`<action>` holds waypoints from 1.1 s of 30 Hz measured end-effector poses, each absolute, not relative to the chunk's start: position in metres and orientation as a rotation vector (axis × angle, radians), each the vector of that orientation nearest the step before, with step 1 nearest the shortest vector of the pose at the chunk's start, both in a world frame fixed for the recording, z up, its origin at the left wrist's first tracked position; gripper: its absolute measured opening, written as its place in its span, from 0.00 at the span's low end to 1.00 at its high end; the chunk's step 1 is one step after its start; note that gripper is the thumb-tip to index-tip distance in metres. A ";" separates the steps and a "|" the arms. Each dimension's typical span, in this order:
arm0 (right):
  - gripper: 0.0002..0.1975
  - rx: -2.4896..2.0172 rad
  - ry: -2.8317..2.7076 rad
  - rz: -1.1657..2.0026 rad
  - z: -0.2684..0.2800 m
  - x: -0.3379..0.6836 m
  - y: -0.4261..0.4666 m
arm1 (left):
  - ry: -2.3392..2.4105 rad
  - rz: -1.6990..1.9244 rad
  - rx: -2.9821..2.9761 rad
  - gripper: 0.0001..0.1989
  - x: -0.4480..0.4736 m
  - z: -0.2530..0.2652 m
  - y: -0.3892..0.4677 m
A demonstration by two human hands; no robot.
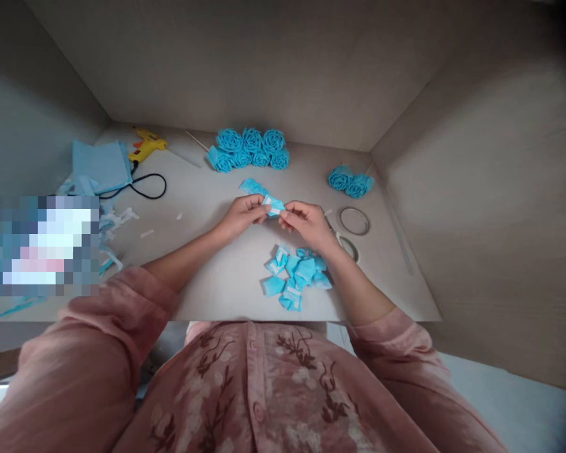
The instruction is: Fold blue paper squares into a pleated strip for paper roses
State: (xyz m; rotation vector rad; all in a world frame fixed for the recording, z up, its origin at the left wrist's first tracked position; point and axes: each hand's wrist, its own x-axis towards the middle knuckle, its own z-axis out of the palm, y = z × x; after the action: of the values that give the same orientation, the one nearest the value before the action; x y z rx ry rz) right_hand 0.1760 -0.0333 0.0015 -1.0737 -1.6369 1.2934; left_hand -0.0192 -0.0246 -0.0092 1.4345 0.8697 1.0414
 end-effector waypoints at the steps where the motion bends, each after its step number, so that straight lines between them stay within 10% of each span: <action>1: 0.20 -1.065 -1.630 1.304 0.002 0.176 -0.034 | 0.857 1.038 1.426 0.18 -0.019 -0.009 -0.024; 33: 0.08 -1.153 -1.896 0.536 -0.003 0.167 -0.045 | 1.305 1.250 1.864 0.07 -0.008 -0.014 -0.038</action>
State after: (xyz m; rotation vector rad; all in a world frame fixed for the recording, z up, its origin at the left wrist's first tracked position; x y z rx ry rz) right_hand 0.1671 -0.0446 -0.0032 -1.1526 -1.8962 0.5360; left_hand -0.0085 -0.0385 -0.0140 1.8645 1.3047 1.2498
